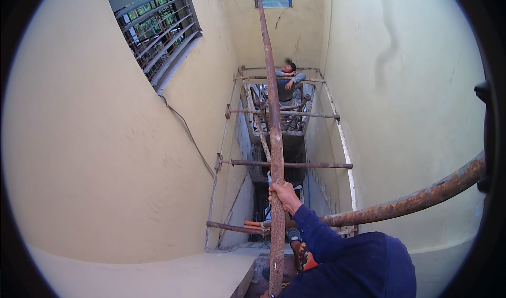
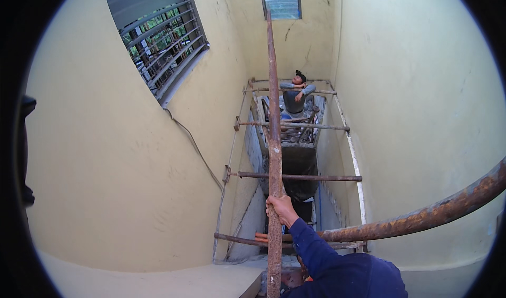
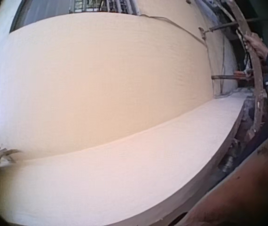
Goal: The person lifts and positions a long metal pole onto a scaffolding frame, then uses a wrench to tighten a clamp securing the pole. The person repeats this process for another pole, ensuring the structure is stable.
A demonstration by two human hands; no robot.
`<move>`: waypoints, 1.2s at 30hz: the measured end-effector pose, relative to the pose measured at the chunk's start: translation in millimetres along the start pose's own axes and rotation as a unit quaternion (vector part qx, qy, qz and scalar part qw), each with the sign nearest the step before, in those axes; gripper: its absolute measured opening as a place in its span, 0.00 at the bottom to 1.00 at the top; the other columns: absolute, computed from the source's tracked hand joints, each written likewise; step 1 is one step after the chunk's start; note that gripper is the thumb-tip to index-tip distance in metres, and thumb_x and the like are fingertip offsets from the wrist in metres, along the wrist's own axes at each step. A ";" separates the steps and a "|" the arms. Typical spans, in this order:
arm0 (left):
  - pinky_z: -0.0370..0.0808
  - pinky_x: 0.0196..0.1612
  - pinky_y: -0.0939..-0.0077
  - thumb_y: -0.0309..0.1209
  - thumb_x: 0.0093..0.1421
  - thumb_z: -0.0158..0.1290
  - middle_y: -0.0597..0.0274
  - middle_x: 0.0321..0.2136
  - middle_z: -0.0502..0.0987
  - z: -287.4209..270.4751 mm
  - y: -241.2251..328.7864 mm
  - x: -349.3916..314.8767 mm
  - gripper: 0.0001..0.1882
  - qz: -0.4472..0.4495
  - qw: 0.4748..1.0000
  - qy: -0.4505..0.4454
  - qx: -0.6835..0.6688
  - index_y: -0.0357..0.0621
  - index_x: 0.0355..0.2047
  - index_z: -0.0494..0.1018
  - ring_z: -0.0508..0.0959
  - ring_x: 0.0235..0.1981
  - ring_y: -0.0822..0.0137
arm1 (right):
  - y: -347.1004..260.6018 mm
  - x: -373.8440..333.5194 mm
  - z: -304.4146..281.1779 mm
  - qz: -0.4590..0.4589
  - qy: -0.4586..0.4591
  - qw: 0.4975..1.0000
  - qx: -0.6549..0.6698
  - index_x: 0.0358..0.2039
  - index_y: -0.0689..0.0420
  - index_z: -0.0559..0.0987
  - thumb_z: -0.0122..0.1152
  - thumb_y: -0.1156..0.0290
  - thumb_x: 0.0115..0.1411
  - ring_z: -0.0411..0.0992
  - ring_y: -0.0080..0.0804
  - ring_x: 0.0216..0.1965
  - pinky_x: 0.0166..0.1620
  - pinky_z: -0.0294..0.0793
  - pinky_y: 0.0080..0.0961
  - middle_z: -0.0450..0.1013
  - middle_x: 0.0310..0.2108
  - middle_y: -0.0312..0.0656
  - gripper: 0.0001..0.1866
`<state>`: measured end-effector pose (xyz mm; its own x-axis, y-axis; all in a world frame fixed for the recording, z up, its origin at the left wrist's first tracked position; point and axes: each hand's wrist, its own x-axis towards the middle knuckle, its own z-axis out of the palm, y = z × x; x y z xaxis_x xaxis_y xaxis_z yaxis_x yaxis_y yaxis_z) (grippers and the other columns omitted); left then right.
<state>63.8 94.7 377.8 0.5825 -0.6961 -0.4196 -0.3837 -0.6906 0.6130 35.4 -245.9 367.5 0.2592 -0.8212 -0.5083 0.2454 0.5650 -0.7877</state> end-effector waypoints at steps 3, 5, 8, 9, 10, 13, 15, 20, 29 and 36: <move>0.76 0.31 0.66 0.41 0.47 0.67 0.54 0.26 0.81 -2.5 0.2 -2.2 0.23 -0.002 1.000 -0.003 0.000 0.38 0.39 0.78 0.80 0.26 0.59 | 7.1 8.3 -2.7 0.009 -0.005 1.000 0.001 0.30 0.59 0.74 0.59 0.74 0.56 0.74 0.31 0.17 0.20 0.76 0.31 0.72 0.21 0.40 0.04; 0.76 0.31 0.66 0.40 0.48 0.67 0.55 0.26 0.81 -2.4 -0.6 -4.2 0.23 -0.003 1.000 -0.003 -0.002 0.38 0.39 0.78 0.80 0.26 0.60 | 10.6 12.1 -1.4 0.008 -0.006 1.000 0.009 0.28 0.60 0.74 0.60 0.73 0.56 0.74 0.31 0.17 0.20 0.75 0.31 0.72 0.20 0.41 0.05; 0.76 0.31 0.67 0.40 0.48 0.67 0.55 0.27 0.81 -2.4 1.2 -6.0 0.22 -0.006 1.000 -0.004 -0.003 0.38 0.39 0.78 0.80 0.26 0.61 | 8.8 19.9 4.3 0.001 -0.009 1.000 0.020 0.26 0.62 0.76 0.62 0.72 0.55 0.74 0.31 0.16 0.20 0.75 0.31 0.73 0.20 0.41 0.07; 0.76 0.31 0.67 0.40 0.49 0.67 0.55 0.27 0.81 -3.0 0.9 -6.2 0.22 -0.006 1.000 -0.004 -0.005 0.38 0.39 0.78 0.80 0.26 0.61 | 7.5 25.9 5.0 -0.001 -0.014 1.000 0.022 0.26 0.62 0.76 0.62 0.72 0.55 0.74 0.31 0.16 0.20 0.75 0.31 0.73 0.20 0.41 0.07; 0.76 0.31 0.67 0.40 0.49 0.67 0.55 0.27 0.81 -4.2 -1.0 -8.1 0.22 -0.008 1.000 -0.004 -0.005 0.37 0.39 0.78 0.80 0.26 0.61 | 6.3 31.3 5.6 -0.003 -0.019 1.000 0.023 0.26 0.62 0.76 0.62 0.72 0.55 0.74 0.31 0.16 0.20 0.75 0.31 0.73 0.20 0.41 0.07; 0.76 0.31 0.68 0.39 0.49 0.67 0.56 0.27 0.81 -8.0 -7.1 -12.8 0.22 -0.010 1.000 -0.003 -0.006 0.37 0.39 0.78 0.80 0.26 0.62 | -1.0 42.7 9.7 -0.005 -0.013 1.000 0.019 0.27 0.61 0.76 0.62 0.71 0.55 0.73 0.31 0.16 0.20 0.75 0.32 0.73 0.20 0.41 0.07; 0.76 0.31 0.69 0.39 0.50 0.67 0.56 0.27 0.81 -8.1 -11.2 -15.0 0.22 -0.010 1.000 -0.003 -0.007 0.37 0.39 0.78 0.80 0.26 0.63 | -6.0 49.5 12.5 0.000 -0.021 0.999 0.026 0.27 0.62 0.76 0.62 0.71 0.55 0.73 0.31 0.16 0.20 0.75 0.32 0.72 0.20 0.41 0.07; 0.76 0.31 0.70 0.39 0.51 0.67 0.57 0.27 0.81 -18.2 -17.6 -18.1 0.21 -0.016 1.000 0.003 -0.007 0.36 0.40 0.78 0.79 0.26 0.64 | -24.0 66.2 26.1 0.002 -0.024 1.000 0.004 0.27 0.64 0.76 0.62 0.72 0.55 0.73 0.32 0.16 0.20 0.75 0.31 0.72 0.20 0.41 0.08; 0.76 0.31 0.72 0.37 0.52 0.67 0.58 0.28 0.81 -85.1 -43.9 -26.3 0.21 -0.026 0.996 -0.055 -0.068 0.35 0.40 0.78 0.79 0.26 0.67 | -63.5 51.1 72.6 -0.089 -0.013 0.990 -0.104 0.23 0.68 0.77 0.65 0.68 0.52 0.76 0.35 0.19 0.22 0.74 0.35 0.74 0.19 0.46 0.14; 0.75 0.30 0.74 0.36 0.55 0.67 0.63 0.25 0.80 -183.6 26.8 -53.7 0.16 -0.051 0.909 -0.255 -0.325 0.39 0.35 0.76 0.78 0.24 0.69 | -98.4 25.6 113.6 -0.247 0.079 0.915 -0.310 0.23 0.74 0.78 0.68 0.64 0.48 0.77 0.43 0.22 0.31 0.78 0.40 0.78 0.25 0.50 0.20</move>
<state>153.8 149.6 539.7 0.1201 -0.7499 -0.6506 0.2544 -0.6102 0.7503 124.0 -313.5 471.5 0.1097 -0.9931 -0.0426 -0.2940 0.0085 -0.9558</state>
